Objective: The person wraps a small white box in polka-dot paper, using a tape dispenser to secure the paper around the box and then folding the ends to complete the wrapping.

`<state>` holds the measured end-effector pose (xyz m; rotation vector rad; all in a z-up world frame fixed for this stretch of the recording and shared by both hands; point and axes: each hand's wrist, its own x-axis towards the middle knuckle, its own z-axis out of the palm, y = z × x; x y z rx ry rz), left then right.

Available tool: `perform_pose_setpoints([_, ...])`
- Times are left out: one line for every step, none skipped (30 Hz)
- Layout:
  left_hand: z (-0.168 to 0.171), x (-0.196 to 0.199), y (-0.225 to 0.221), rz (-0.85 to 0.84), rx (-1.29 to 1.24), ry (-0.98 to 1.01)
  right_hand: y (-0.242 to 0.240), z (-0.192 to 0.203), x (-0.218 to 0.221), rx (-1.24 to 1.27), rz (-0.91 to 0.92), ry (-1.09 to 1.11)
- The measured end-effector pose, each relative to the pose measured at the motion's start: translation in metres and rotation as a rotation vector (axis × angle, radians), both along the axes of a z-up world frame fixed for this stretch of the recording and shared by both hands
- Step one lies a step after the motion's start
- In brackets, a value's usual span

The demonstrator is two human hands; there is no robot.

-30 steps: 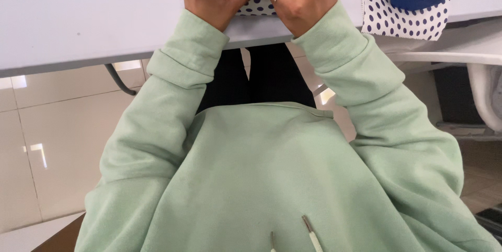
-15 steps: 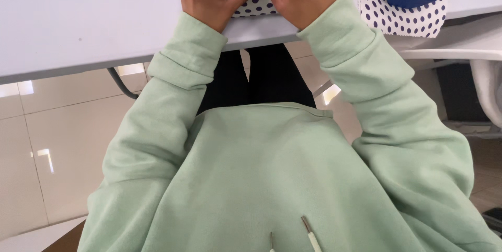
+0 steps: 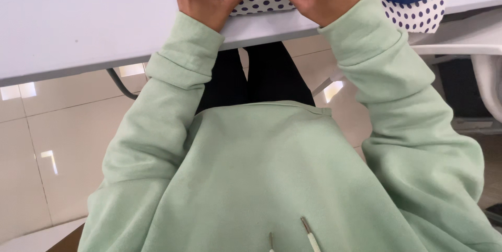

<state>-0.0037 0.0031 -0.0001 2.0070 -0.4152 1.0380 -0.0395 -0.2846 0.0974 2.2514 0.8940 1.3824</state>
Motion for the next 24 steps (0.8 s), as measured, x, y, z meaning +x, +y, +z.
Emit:
perform_pose_setpoints([-0.004,-0.001,0.000,-0.001,0.000,-0.002,-0.002,0.000,-0.001,0.000,-0.001,-0.002])
perform_pose_setpoints([-0.009,-0.001,0.000,0.020,0.022,0.048,-0.003,0.001,-0.002,0.031,0.050,0.096])
perform_pose_setpoints([-0.012,-0.001,0.000,0.040,0.046,0.097,-0.004,0.001,-0.003,0.064,0.101,0.193])
perform_pose_setpoints([-0.014,0.000,0.001,0.040,0.047,0.095,-0.001,-0.002,-0.001,0.066,0.101,0.191])
perform_pose_setpoints([-0.017,0.000,0.002,0.032,0.056,0.100,0.003,-0.007,0.000,0.059,0.059,0.140])
perform_pose_setpoints([-0.020,0.000,0.002,0.023,0.065,0.105,0.006,-0.012,0.000,0.053,0.016,0.090])
perform_pose_setpoints([-0.011,-0.005,0.000,0.020,0.068,0.106,0.010,-0.015,0.002,0.056,0.013,0.091])
perform_pose_setpoints([-0.002,-0.009,-0.002,0.006,0.014,0.092,0.015,-0.018,0.003,0.074,-0.038,0.067])
perform_pose_setpoints([0.008,-0.011,-0.003,-0.008,-0.041,0.072,0.020,-0.020,0.006,0.091,-0.087,0.039])
perform_pose_setpoints([0.008,-0.011,-0.002,-0.010,-0.038,0.068,0.023,-0.021,0.006,0.094,-0.089,0.034])
perform_pose_setpoints([0.007,-0.011,-0.001,-0.028,-0.032,0.070,0.026,-0.022,0.005,0.186,-0.069,0.124])
perform_pose_setpoints([0.007,-0.012,0.000,-0.045,-0.025,0.073,0.029,-0.024,0.005,0.278,-0.049,0.213])
perform_pose_setpoints([0.014,-0.015,0.000,-0.047,-0.025,0.075,0.030,-0.023,0.004,0.279,-0.050,0.216])
perform_pose_setpoints([0.021,-0.018,0.001,-0.095,-0.036,0.039,0.031,-0.022,0.004,0.449,0.021,0.379])
perform_pose_setpoints([0.030,-0.020,0.001,-0.143,-0.048,-0.002,0.031,-0.019,0.004,0.620,0.096,0.535])
perform_pose_setpoints([0.019,-0.020,0.006,-0.143,-0.048,-0.003,0.022,-0.025,0.005,0.620,0.096,0.534])
perform_pose_setpoints([0.008,-0.019,0.012,-0.255,-0.129,0.076,0.013,-0.030,0.007,0.907,0.240,0.589])
perform_pose_setpoints([-0.001,-0.017,0.017,-0.366,-0.210,0.155,0.004,-0.034,0.010,1.193,0.389,0.638])
perform_pose_setpoints([-0.002,-0.010,0.019,-0.366,-0.208,0.150,0.005,-0.034,0.012,1.192,0.393,0.635])
perform_pose_setpoints([-0.003,-0.003,0.021,-0.495,-0.442,0.184,0.006,-0.034,0.013,1.262,0.404,0.694])
perform_pose_setpoints([-0.004,0.003,0.022,-0.623,-0.677,0.222,0.006,-0.035,0.014,1.333,0.412,0.757])
perform_pose_setpoints([-0.005,0.003,0.022,-0.624,-0.677,0.222,0.007,-0.036,0.013,1.333,0.412,0.756])
perform_pose_setpoints([-0.005,0.003,0.021,-0.649,-0.701,0.258,0.009,-0.036,0.013,1.438,0.423,0.850])
perform_pose_setpoints([-0.005,0.003,0.021,-0.675,-0.724,0.294,0.010,-0.035,0.013,1.542,0.434,0.946])
